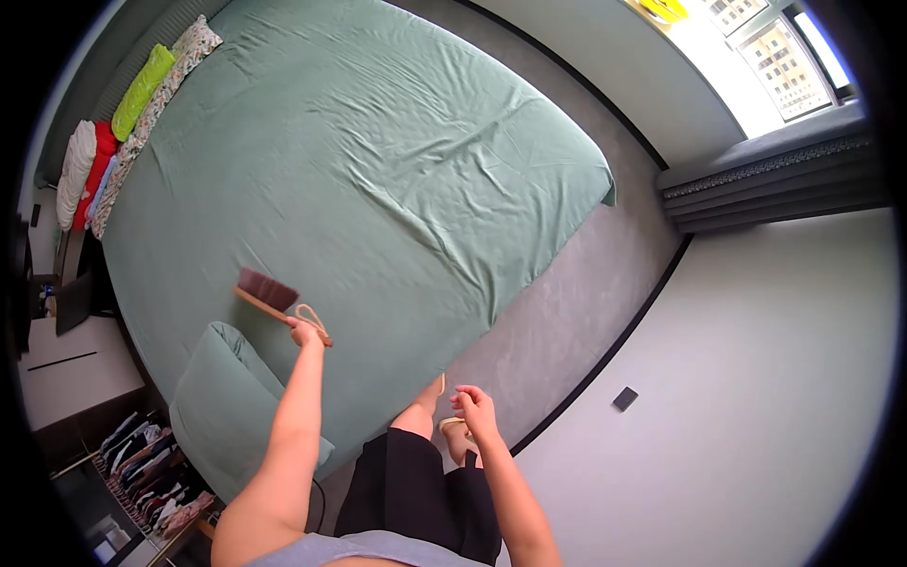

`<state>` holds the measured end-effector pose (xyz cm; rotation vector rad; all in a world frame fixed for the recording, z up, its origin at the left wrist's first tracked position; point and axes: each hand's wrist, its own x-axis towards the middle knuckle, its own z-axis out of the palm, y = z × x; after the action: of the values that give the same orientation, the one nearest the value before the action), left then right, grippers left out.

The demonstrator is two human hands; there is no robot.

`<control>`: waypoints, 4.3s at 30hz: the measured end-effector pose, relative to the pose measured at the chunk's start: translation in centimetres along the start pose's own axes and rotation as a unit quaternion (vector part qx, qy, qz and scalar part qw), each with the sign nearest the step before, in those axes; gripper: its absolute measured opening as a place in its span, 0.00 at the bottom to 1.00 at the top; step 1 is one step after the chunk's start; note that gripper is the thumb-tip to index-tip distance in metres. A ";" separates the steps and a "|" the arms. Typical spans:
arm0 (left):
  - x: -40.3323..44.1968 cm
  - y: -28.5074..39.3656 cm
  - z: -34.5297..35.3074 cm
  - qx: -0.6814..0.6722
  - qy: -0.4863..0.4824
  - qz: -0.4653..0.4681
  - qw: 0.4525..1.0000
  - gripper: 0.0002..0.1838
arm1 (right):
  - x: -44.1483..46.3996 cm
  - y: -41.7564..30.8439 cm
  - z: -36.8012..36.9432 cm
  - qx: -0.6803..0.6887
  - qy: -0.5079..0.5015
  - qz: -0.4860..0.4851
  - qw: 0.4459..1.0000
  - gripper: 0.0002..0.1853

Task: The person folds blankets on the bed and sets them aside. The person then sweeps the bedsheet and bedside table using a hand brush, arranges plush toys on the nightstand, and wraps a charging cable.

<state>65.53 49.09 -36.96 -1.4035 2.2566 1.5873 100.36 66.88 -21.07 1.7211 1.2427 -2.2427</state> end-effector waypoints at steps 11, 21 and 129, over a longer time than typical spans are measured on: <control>-23.7 -6.0 3.9 0.304 -0.490 0.311 0.756 0.27 | 2.4 -1.5 -2.2 -0.064 -0.003 0.017 0.998 0.11; -8.8 7.8 0.4 0.017 -0.047 -0.138 0.989 0.31 | 6.1 -5.9 -6.0 -0.067 -0.075 0.000 0.995 0.10; -42.8 24.1 74.5 0.115 -0.305 0.082 0.942 0.30 | 58.2 -81.3 -13.6 -0.537 -0.315 0.079 0.779 0.10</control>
<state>42.09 135.15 -33.42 -0.5642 2.1075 1.4647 49.49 153.94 -25.07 0.5371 1.5713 -1.2626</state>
